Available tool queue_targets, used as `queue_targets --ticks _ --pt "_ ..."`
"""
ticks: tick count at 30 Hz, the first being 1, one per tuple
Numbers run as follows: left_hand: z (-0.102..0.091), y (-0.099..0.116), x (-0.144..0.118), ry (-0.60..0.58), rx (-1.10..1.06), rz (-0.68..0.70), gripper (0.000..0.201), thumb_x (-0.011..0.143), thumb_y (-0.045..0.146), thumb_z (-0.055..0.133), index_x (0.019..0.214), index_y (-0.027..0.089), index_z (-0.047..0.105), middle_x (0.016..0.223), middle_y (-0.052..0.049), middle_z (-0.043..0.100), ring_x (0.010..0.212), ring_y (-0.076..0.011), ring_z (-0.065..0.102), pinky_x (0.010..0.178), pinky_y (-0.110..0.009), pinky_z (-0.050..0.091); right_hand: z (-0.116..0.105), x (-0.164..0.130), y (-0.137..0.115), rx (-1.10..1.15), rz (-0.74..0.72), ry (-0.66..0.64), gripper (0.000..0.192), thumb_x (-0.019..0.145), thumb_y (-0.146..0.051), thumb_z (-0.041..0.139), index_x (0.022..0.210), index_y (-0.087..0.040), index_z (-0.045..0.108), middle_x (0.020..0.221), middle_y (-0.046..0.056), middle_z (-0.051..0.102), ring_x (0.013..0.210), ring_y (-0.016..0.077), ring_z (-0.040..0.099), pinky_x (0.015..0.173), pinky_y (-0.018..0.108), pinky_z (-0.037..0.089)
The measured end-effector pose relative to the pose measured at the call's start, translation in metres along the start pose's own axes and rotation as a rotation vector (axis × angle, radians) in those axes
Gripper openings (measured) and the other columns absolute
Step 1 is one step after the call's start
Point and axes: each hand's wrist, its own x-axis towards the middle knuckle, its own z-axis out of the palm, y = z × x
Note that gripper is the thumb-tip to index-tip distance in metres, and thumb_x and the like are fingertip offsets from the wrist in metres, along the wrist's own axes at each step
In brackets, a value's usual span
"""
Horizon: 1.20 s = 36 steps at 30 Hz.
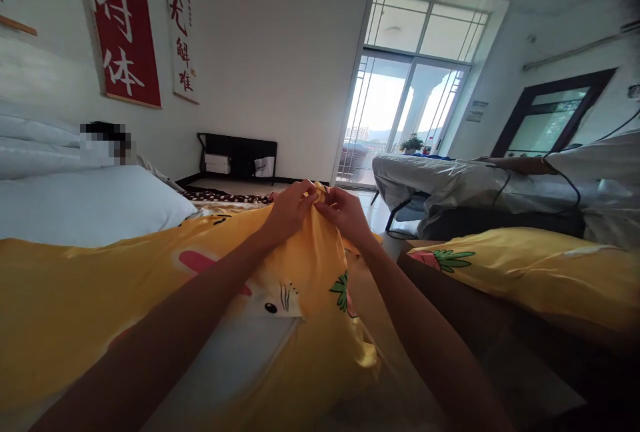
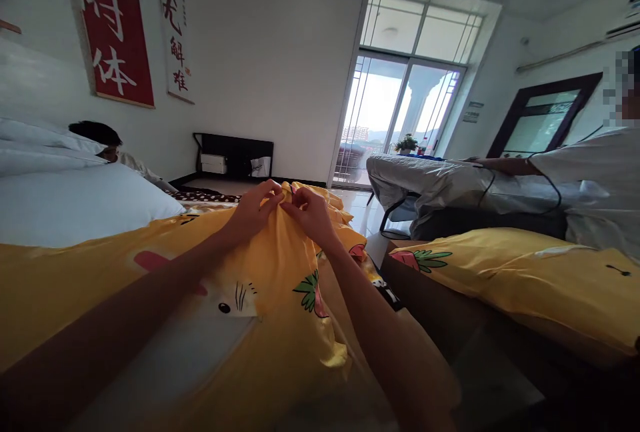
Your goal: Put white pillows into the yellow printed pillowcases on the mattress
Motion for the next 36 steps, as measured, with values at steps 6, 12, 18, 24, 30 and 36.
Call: queue_targets --ticks 6,12,18,24,30,36 --pt "-0.024 -0.026 0.0 -0.158 0.229 -0.353 0.032 0.09 0.048 0.041 0.1 0.02 0.056 0.094 -0.009 0.069 0.089 -0.0259 0.063 0.085 -0.04 0.042 -0.016 0.0 0.001 -0.451 -0.169 0.119 0.015 0.076 -0.031 0.059 0.067 -0.023 0.049 0.065 -0.001 0.054 0.06 0.0145 0.046 0.065 0.03 0.034" --pt "-0.046 -0.039 -0.005 -0.241 0.325 -0.321 0.016 0.083 0.029 0.046 0.086 0.017 0.056 0.089 -0.008 0.066 0.082 -0.021 0.058 0.075 -0.03 0.04 -0.014 0.01 0.023 -0.539 -0.096 0.118 0.012 0.073 -0.03 0.051 0.068 -0.022 0.044 0.065 -0.002 0.052 0.061 0.0135 0.044 0.064 0.028 0.033" --pt "-0.072 -0.044 -0.01 -0.359 0.416 -0.283 0.022 0.089 0.031 0.042 0.076 0.017 0.054 0.071 -0.002 0.058 0.066 -0.0148 0.052 0.063 -0.026 0.035 -0.009 0.012 0.052 -0.499 0.021 0.111 0.016 0.077 -0.035 0.042 0.069 -0.021 0.045 0.063 -0.001 0.052 0.059 0.0132 0.047 0.055 0.025 0.034" --pt "-0.069 -0.038 -0.017 -0.281 0.615 -0.184 0.032 0.094 0.027 0.034 0.094 0.012 0.062 0.097 -0.012 0.06 0.094 -0.0258 0.054 0.084 -0.041 0.038 -0.006 0.007 0.047 -0.62 -0.043 0.107 0.01 0.08 -0.03 0.045 0.082 -0.02 0.049 0.082 0.006 0.059 0.07 0.0166 0.05 0.063 0.028 0.034" --pt "-0.06 0.005 -0.069 -0.414 0.603 0.196 0.035 0.095 0.035 0.04 0.124 0.018 0.051 0.123 -0.012 0.056 0.112 -0.0245 0.05 0.097 -0.041 0.037 0.0 0.009 0.044 -0.733 -0.011 0.08 0.02 0.092 -0.025 0.034 0.104 -0.019 0.049 0.09 0.009 0.063 0.072 0.02 0.054 0.064 0.03 0.036" --pt "-0.084 -0.007 -0.122 -0.487 0.887 0.447 0.032 0.088 0.013 0.048 0.118 0.017 0.056 0.115 -0.01 0.061 0.106 -0.026 0.055 0.087 -0.042 0.042 0.026 0.005 0.033 -0.831 0.092 0.085 0.035 0.093 -0.014 0.025 0.121 -0.017 0.046 0.103 0.014 0.064 0.084 0.0235 0.06 0.069 0.032 0.04"
